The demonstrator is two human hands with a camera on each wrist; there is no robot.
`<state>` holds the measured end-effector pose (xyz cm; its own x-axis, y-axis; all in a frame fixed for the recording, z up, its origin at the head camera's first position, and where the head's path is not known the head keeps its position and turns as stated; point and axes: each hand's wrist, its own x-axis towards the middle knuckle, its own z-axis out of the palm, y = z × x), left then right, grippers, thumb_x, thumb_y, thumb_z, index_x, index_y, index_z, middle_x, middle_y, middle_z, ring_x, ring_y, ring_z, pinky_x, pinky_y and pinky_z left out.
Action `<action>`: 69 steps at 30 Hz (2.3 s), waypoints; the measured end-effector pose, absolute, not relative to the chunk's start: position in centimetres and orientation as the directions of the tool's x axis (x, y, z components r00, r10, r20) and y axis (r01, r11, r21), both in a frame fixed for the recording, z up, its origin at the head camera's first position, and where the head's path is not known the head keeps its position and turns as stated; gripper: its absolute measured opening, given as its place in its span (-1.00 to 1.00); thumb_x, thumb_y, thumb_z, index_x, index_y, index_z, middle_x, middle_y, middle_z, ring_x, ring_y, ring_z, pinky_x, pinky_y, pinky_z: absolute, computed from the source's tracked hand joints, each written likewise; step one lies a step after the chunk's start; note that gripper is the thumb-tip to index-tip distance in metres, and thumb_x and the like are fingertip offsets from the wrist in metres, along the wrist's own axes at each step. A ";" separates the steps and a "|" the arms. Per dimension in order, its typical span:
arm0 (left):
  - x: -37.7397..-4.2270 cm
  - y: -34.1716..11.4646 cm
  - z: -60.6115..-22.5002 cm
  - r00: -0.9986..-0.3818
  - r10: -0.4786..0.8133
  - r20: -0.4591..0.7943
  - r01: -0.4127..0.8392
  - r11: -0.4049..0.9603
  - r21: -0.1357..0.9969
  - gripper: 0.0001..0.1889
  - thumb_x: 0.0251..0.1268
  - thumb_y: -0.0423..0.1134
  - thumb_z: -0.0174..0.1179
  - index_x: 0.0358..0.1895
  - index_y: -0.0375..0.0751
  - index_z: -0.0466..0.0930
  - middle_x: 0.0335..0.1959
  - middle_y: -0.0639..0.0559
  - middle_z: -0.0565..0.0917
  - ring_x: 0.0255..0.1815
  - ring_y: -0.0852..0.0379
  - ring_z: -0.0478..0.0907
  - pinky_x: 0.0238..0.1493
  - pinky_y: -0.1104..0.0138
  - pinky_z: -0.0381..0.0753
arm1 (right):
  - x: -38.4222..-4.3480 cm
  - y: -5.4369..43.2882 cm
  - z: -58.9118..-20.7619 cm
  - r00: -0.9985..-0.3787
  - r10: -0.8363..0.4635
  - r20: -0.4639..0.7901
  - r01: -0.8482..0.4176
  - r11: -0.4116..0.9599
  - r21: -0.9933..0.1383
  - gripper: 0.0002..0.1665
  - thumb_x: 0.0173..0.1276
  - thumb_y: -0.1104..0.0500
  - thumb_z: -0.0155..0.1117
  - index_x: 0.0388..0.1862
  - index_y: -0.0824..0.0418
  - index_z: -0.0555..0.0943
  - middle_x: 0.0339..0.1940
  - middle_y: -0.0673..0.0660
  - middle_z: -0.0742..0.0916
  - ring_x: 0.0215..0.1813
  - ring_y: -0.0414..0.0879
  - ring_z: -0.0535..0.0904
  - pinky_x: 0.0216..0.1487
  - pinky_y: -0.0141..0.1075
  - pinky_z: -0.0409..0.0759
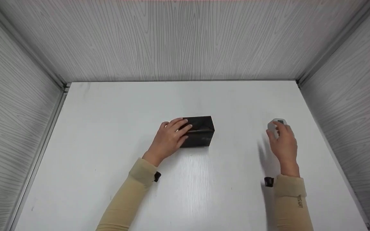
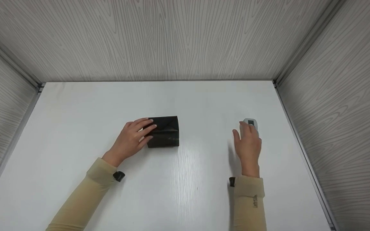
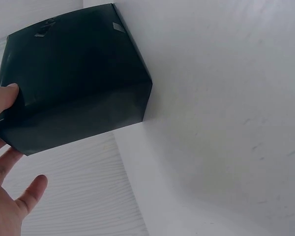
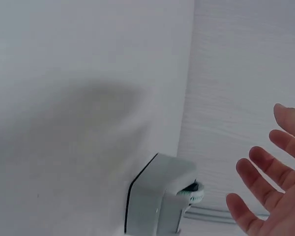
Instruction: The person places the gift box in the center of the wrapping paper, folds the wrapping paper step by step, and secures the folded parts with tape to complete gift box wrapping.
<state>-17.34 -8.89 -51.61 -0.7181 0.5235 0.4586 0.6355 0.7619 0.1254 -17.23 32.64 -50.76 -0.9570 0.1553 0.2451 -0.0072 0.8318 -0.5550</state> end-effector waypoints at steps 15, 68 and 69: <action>-17.3 -8.9 -51.7 -0.707 0.523 0.476 0.641 0.759 0.118 -0.60 0.43 -0.06 0.17 0.28 -0.01 0.56 0.30 -0.02 0.50 0.34 -0.01 0.35 0.08 -0.02 0.44 | -17.2 37.3 -51.2 -0.912 0.311 -0.266 0.397 0.829 -0.394 -0.29 0.57 -0.14 -0.20 0.27 0.46 0.40 0.15 0.45 0.49 0.09 0.30 0.45 0.09 0.28 0.32; -17.3 -8.7 -51.6 -0.725 0.512 0.461 0.625 0.771 0.127 -0.61 0.44 -0.08 0.17 0.27 -0.01 0.57 0.28 -0.02 0.51 0.34 -0.01 0.34 0.14 -0.02 0.40 | -16.6 38.3 -50.8 -0.718 0.363 -0.594 0.582 -0.156 -0.798 -0.22 0.48 0.18 0.10 0.51 0.42 0.01 0.18 0.27 0.45 -0.12 0.00 0.70 0.06 -0.13 0.59; -17.3 -8.7 -51.6 -0.725 0.512 0.461 0.625 0.770 0.128 -0.61 0.43 -0.08 0.17 0.26 -0.01 0.57 0.28 -0.03 0.51 0.34 -0.01 0.34 0.14 -0.02 0.40 | -16.4 38.4 -50.9 -0.721 0.358 -0.594 0.572 -0.176 -0.801 -0.25 0.47 0.20 0.11 0.48 0.42 0.05 0.21 0.29 0.43 -0.11 0.00 0.70 0.07 -0.13 0.58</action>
